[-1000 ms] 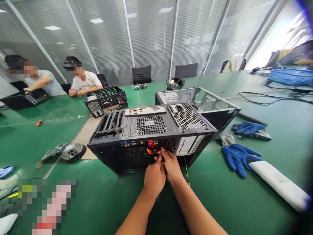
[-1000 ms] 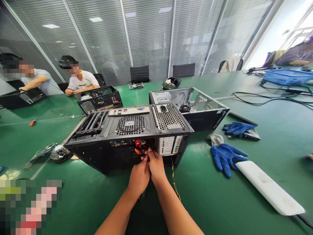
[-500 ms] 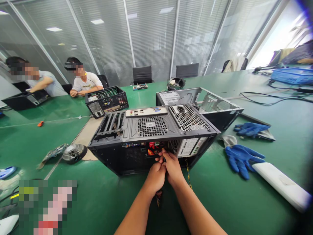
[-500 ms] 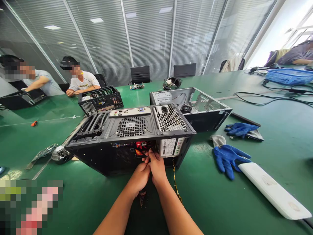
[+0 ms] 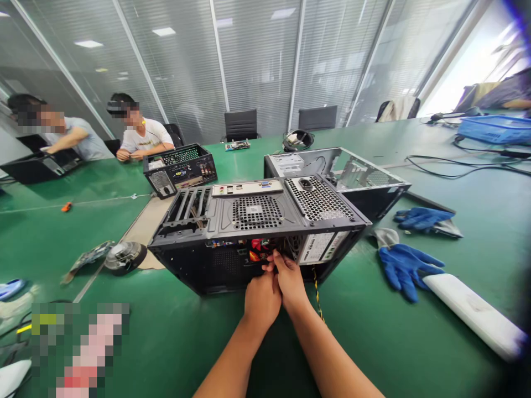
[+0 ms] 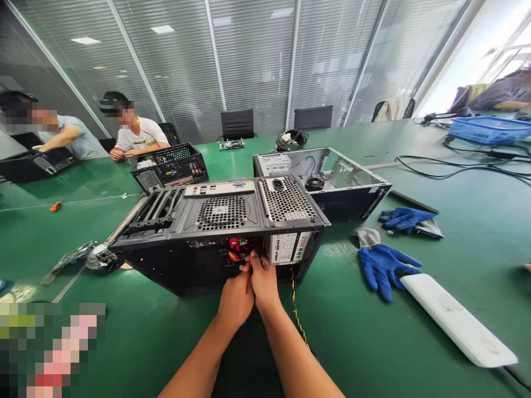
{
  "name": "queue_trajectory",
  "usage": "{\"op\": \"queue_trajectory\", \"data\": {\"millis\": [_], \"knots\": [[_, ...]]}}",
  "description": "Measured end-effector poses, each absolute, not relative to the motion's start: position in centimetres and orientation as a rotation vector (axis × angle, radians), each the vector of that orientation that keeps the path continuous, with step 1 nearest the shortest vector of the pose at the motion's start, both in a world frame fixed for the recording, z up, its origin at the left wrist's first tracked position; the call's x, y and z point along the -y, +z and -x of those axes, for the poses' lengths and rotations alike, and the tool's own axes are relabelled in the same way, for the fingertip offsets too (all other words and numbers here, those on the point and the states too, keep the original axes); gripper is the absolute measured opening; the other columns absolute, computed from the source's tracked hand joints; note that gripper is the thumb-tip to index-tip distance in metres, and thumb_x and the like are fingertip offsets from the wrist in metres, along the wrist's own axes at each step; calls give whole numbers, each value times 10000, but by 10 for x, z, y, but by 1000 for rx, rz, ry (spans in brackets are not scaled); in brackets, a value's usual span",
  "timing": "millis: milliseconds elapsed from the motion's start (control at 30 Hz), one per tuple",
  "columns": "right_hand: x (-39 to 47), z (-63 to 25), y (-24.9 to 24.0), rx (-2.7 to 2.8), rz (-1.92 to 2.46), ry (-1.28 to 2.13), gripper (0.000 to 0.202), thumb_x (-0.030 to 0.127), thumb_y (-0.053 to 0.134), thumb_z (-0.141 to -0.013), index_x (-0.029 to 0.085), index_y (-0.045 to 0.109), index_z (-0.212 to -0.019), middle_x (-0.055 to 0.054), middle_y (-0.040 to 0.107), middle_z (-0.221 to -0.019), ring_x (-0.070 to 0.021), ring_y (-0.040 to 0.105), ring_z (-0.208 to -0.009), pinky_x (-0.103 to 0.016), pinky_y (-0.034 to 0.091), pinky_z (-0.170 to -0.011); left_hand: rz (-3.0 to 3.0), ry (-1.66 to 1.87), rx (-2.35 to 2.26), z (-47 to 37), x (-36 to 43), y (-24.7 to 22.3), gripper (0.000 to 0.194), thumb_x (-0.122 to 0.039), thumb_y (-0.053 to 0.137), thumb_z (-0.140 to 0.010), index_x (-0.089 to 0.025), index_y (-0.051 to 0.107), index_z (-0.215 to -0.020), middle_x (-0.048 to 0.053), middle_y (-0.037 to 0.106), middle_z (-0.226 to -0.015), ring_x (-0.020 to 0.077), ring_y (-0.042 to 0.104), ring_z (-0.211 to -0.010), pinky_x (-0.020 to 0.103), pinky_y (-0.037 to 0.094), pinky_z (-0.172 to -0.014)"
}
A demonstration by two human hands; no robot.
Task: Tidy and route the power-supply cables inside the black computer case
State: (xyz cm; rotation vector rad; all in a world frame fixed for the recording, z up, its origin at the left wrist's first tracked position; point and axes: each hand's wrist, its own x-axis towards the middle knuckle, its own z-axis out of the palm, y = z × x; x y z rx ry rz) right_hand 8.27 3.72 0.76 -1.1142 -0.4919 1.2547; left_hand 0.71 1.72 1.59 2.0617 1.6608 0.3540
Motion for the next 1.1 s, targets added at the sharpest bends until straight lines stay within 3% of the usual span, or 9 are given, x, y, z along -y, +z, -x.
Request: {"op": "queue_trajectory", "data": {"millis": [433,600,833,1100], "knots": [[-38,-82,9,450,1137,1231,276,455,642,-683,187,587,-647,29,526,-471,-181,592,-552,-295,443,-607,-1970,568,-1397,-4,-18,10,347,-227,293,-908,-147,565,-1108,116,674,-952,200,646,-808,255,438,-674],[-38,-81,7,467,1150,1215,294,483,629,-690,196,579,-659,19,558,-484,-185,592,-543,-304,441,-609,-2017,496,-1495,-4,-18,11,323,-250,303,-907,-159,604,-983,112,680,-903,220,650,-803,267,434,-663],[-38,-81,7,505,1180,1201,327,517,615,-697,193,586,-665,6,580,-495,-194,605,-567,-312,443,-635,-2053,314,-1659,-5,-16,20,303,-265,321,-895,-174,567,-1049,126,679,-919,242,654,-805,304,448,-693],[-40,-83,2,495,1178,1230,326,516,614,-700,191,596,-677,13,572,-487,-196,610,-574,-306,438,-618,-1941,563,-1440,-5,-17,14,317,-239,305,-908,-164,573,-1059,119,673,-961,222,640,-888,273,448,-723]]}}
